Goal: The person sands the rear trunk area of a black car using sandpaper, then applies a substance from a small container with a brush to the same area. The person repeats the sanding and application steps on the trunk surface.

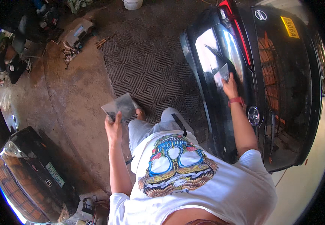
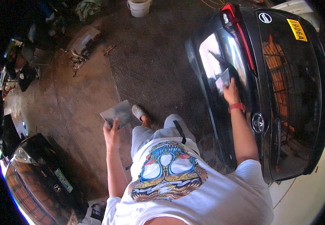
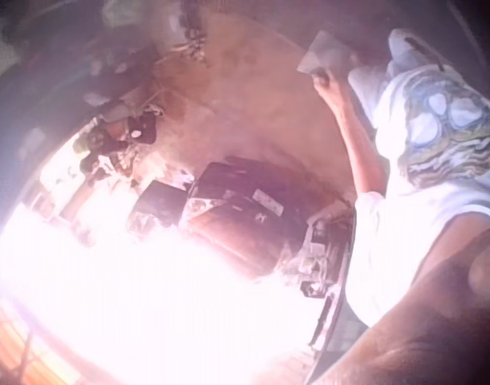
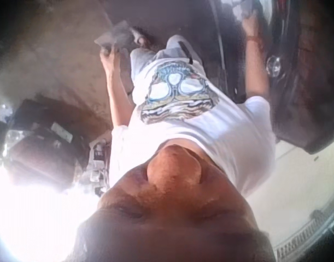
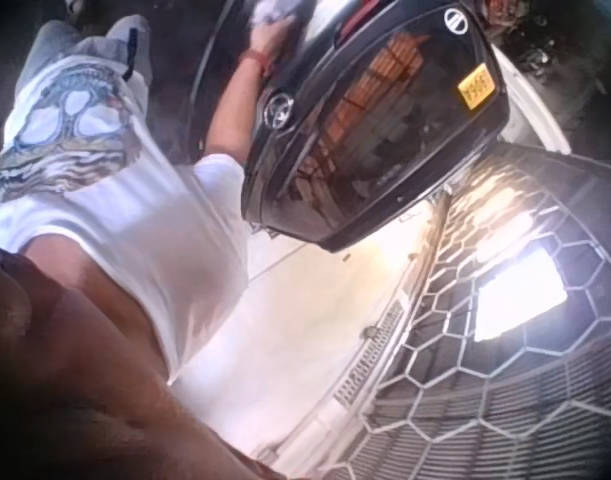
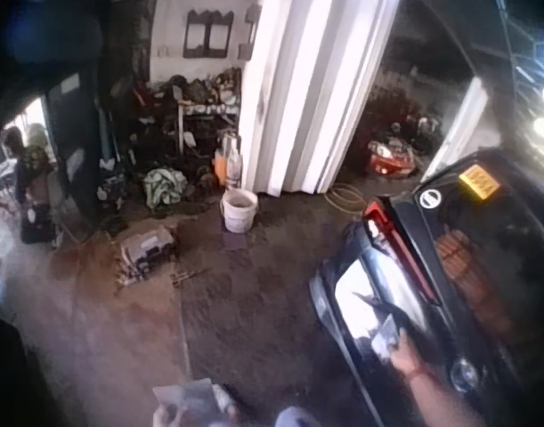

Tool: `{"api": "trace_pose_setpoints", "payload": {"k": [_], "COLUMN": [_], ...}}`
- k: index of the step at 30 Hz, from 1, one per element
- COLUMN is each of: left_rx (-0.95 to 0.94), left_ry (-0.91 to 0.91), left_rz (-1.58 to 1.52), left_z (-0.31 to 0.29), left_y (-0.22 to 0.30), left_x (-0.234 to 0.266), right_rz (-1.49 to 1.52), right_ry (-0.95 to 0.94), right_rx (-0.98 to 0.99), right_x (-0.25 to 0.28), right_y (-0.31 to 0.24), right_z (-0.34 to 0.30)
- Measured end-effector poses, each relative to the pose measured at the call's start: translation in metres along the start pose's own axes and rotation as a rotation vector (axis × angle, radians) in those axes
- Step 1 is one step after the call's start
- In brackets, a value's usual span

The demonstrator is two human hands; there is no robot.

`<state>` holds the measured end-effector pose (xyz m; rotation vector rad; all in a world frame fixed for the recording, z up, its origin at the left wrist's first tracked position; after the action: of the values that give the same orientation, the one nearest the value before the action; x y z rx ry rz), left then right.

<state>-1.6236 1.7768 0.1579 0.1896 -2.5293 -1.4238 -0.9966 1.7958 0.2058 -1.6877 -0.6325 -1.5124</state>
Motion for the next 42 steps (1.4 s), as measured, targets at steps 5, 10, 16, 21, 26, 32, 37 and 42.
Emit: {"api": "trace_pose_setpoints", "payload": {"k": [5, 10, 16, 21, 26, 32, 37, 42], "left_rx": [0.007, 0.06, 0.154, 0.182, 0.173, 0.252, 0.226, 0.233], "left_ry": [0.099, 0.167, 0.163, 0.152, 0.122, 0.17, 0.24, 0.192], "left_rz": [0.091, 0.221, 0.318, 0.443, 0.422, 0.531, 0.581, 0.526], "left_z": [0.033, 0.04, 0.041, 0.046, 0.055, 0.056, 0.057, 0.058], "left_y": [0.024, 0.031, 0.027, 0.028, 0.03, 0.041, 0.037, 0.041], "left_x": [0.02, 0.014, -0.01, -0.043, -0.056, -0.059, -0.054, -0.058], "right_rz": [-0.127, -0.202, -0.206, -0.226, -0.24, -0.229, -0.263, -0.265], "right_ry": [0.042, -0.03, -0.051, -0.059, -0.066, -0.058, -0.118, -0.107], "right_rx": [0.125, 0.106, 0.109, 0.167, 0.205, 0.196, 0.231, 0.222], "right_x": [-0.007, -0.032, -0.04, -0.055, -0.065, -0.077, -0.091, -0.1], "right_y": [-0.038, -0.057, -0.072, -0.075, -0.082, -0.086, -0.082, -0.09], "right_z": [0.075, 0.12, 0.144, 0.162, 0.172, 0.178, 0.189, 0.195]}}
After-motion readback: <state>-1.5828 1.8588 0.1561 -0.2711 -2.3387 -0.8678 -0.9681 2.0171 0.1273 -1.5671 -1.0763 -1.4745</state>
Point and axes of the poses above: each hand's wrist, its own z-axis towards the middle knuckle, its own x-axis out of the back of the hand, y = z × x, the point moved 6 cm from there along z, towards the middle knuckle, and after that the axes turned 6 degrees about y, right-handed, at the moved point
